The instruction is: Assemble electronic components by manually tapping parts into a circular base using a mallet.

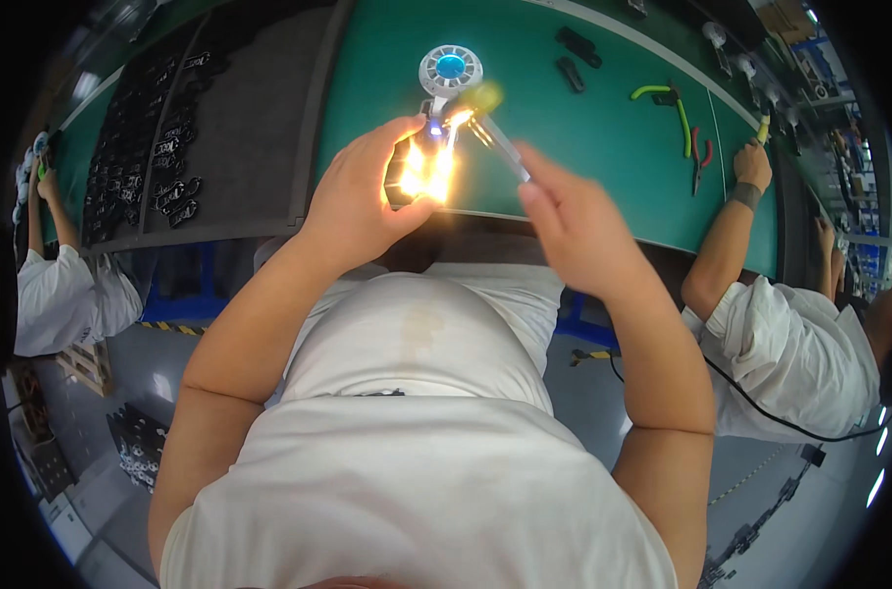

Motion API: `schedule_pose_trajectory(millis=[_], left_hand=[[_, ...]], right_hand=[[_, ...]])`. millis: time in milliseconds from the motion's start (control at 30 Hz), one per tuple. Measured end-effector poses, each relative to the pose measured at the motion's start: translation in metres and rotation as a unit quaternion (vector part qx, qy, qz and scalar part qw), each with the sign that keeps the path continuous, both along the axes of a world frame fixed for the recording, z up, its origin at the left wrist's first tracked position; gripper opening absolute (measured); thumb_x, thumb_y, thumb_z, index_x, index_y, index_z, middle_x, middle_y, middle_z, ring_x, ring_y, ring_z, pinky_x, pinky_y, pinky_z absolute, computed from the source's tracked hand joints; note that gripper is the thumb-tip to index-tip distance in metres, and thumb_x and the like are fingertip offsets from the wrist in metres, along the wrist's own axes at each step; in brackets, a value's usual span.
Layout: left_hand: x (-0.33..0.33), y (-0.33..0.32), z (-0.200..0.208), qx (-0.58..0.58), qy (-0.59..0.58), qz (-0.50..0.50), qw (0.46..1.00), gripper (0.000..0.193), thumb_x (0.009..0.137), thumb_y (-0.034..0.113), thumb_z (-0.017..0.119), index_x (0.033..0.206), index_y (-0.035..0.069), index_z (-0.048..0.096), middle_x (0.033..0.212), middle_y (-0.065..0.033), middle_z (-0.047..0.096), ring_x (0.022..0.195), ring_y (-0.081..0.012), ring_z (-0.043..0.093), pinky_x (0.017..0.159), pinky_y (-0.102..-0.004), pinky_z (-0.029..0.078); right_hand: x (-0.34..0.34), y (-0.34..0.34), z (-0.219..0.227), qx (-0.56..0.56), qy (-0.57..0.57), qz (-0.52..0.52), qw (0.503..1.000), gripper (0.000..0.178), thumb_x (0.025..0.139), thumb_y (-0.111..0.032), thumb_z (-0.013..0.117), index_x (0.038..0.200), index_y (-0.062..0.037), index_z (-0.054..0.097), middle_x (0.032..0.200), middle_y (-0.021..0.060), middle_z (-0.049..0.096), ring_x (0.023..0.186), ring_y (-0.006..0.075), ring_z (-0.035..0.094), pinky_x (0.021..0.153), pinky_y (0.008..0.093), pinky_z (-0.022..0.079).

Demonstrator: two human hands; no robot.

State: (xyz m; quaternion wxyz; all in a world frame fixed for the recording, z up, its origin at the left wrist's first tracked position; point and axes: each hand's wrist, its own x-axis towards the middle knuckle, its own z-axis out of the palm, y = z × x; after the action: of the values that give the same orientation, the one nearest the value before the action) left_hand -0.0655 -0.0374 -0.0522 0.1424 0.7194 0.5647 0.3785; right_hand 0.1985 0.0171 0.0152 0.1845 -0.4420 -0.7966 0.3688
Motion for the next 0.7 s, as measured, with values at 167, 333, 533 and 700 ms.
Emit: schedule_pose_trajectory(millis=[167,333,533,700], left_hand=[[0.0,0.002,-0.003,0.003,0.041,-0.01,0.999,0.062,0.084,0.025,0.087,0.138,0.009,0.062,0.146,-0.0113,0.065,0.127,-0.0306,0.065,0.109,-0.0437,0.048],[0.004,0.004,-0.007,-0.009,0.05,0.001,0.999,0.056,0.083,0.025,0.086,0.134,0.011,0.067,0.151,-0.0099,0.063,0.128,-0.0303,0.064,0.11,-0.0436,0.048],[0.004,0.006,-0.011,0.038,0.071,0.004,0.997,0.055,0.081,0.024,0.086,0.132,0.011,0.068,0.154,-0.0079,0.062,0.128,-0.0302,0.064,0.11,-0.0429,0.047],[0.005,0.005,-0.011,0.036,0.068,0.005,0.997,0.054,0.081,0.023,0.086,0.131,0.012,0.069,0.155,-0.0078,0.061,0.128,-0.0299,0.064,0.11,-0.0427,0.048]], right_hand=[[0.006,0.025,-0.024,-0.122,0.133,-0.151,0.972,0.048,0.112,-0.011,0.05,0.158,-0.0028,0.055,0.078,0.0009,0.058,0.06,0.0067,0.044,0.053,0.0212,0.039],[0.008,0.027,-0.04,-0.133,0.215,-0.189,0.949,0.048,0.111,-0.012,0.051,0.158,-0.0024,0.055,0.078,0.001,0.057,0.06,0.007,0.044,0.053,0.0216,0.04],[0.011,0.025,-0.037,-0.115,0.213,-0.148,0.959,0.048,0.111,-0.011,0.05,0.158,-0.0022,0.056,0.078,0.001,0.057,0.06,0.0073,0.044,0.052,0.0213,0.04],[0.012,0.024,-0.039,-0.115,0.22,-0.154,0.956,0.048,0.111,-0.011,0.05,0.158,-0.0018,0.055,0.079,0.0013,0.057,0.061,0.0076,0.044,0.053,0.0215,0.04]])
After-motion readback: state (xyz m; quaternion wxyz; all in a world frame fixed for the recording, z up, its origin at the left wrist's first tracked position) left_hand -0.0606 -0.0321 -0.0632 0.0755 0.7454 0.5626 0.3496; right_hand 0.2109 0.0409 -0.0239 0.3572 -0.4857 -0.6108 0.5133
